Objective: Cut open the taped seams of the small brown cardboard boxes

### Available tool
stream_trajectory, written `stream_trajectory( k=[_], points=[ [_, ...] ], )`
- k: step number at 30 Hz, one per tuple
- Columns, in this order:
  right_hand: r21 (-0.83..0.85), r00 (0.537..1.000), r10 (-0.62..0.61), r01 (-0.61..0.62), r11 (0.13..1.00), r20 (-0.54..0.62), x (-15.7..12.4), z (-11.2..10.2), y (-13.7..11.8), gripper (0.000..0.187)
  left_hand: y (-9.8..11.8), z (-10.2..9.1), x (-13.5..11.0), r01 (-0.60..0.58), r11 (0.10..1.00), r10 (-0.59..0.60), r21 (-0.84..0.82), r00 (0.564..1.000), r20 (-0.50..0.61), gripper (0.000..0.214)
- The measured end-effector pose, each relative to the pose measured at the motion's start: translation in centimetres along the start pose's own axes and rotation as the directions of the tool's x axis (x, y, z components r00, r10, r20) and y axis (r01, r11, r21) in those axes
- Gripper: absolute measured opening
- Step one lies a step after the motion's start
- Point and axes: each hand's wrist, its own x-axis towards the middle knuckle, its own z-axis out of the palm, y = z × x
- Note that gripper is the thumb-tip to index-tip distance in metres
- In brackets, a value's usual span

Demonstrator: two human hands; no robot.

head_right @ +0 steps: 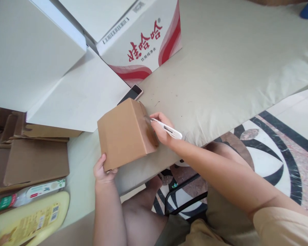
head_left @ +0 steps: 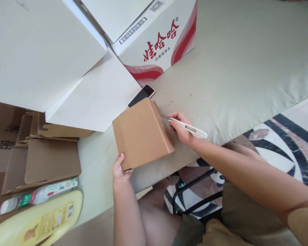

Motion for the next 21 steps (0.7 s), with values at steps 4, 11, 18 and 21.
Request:
stream_trajectory(
  k=[4,11,18,21],
  points=[
    [0.025,1.000,0.021,-0.021,0.999,0.002,0.2,-0.2,-0.3,0.013,0.1,0.6,-0.2,-0.005,1.000,0.004,-0.014,0.998,-0.063,0.030],
    [0.001,1.000,0.026,-0.026,1.000,0.002,-0.1,-0.3,-0.5,0.014,-0.5,0.4,0.3,-0.124,0.992,0.124,-0.019,0.992,-0.011,0.027],
    [0.070,0.996,0.025,-0.031,0.997,0.086,-0.8,0.4,-0.4,0.014,-1.1,2.1,-0.3,-0.123,0.989,0.119,-0.081,0.992,-0.046,0.039],
    [0.120,0.998,0.008,-0.015,0.993,0.064,-0.7,0.3,-0.3,0.017,-1.3,2.1,-0.1,-0.116,0.992,0.115,-0.058,0.993,-0.022,0.035]
  ],
)
